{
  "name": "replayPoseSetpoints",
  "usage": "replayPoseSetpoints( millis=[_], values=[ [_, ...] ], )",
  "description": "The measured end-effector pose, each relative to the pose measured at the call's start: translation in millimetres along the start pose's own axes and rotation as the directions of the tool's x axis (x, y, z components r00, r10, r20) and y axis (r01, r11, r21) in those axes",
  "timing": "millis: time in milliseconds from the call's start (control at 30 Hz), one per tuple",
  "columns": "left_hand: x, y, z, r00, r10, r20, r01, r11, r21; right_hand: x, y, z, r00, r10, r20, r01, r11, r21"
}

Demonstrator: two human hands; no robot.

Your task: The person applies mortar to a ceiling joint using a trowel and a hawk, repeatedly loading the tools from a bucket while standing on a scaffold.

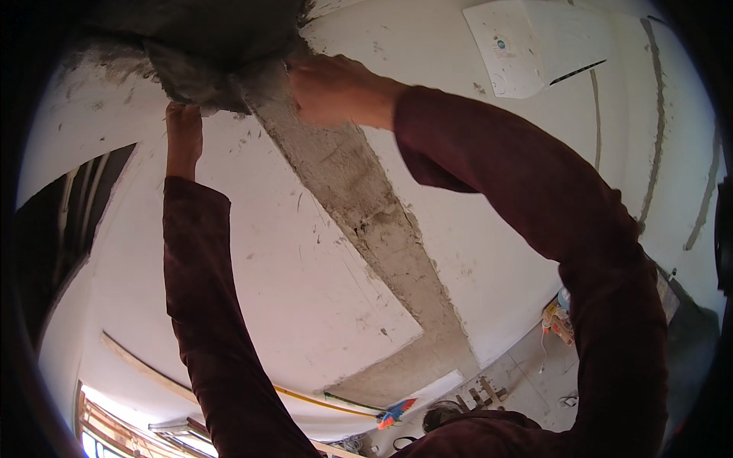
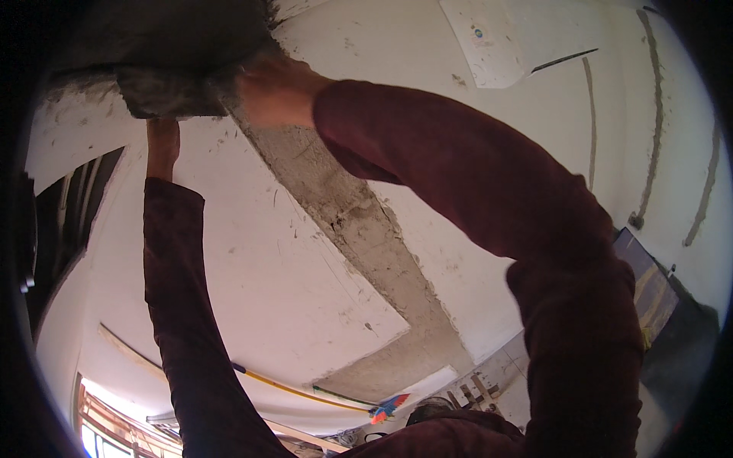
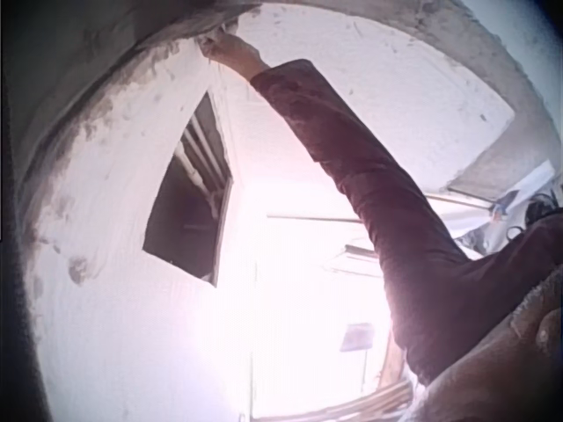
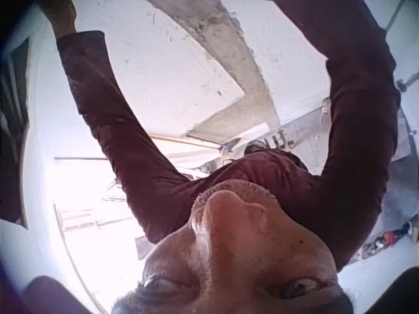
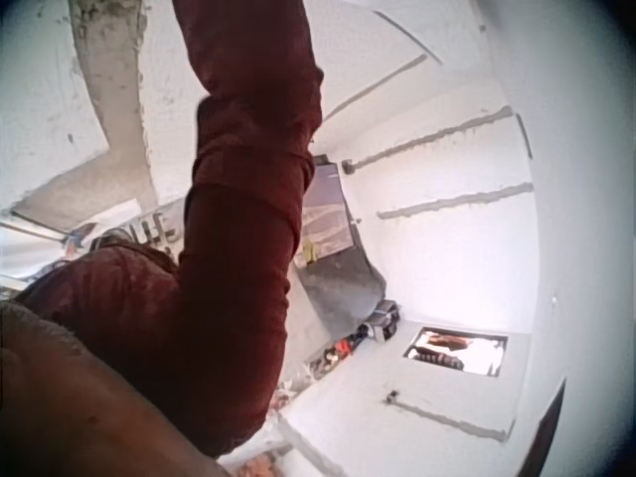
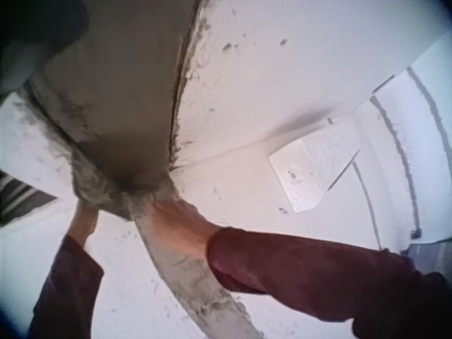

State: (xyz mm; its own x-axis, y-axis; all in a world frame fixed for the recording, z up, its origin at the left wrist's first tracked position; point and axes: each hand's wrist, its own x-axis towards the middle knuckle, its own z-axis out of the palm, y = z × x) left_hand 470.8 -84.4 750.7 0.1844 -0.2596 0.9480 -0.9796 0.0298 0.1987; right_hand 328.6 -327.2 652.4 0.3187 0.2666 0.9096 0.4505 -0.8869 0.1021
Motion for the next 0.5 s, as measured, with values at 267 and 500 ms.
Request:
replayPoseSetpoints(
  millis=[267, 500],
  values=[
    [1.3, -3.5, 1.3, 1.0, -0.024, -0.001, 0.024, 0.999, -0.033, 0.3, 13.1, -0.6, 0.977, 0.12, 0.176, -0.109, 0.991, -0.073],
    [4.1, -25.1, -3.1, 0.999, -0.032, -0.013, 0.032, 0.999, 0.017, 24.2, 22.3, -10.9, 0.979, 0.06, 0.193, -0.027, 0.986, -0.167]
  ],
)
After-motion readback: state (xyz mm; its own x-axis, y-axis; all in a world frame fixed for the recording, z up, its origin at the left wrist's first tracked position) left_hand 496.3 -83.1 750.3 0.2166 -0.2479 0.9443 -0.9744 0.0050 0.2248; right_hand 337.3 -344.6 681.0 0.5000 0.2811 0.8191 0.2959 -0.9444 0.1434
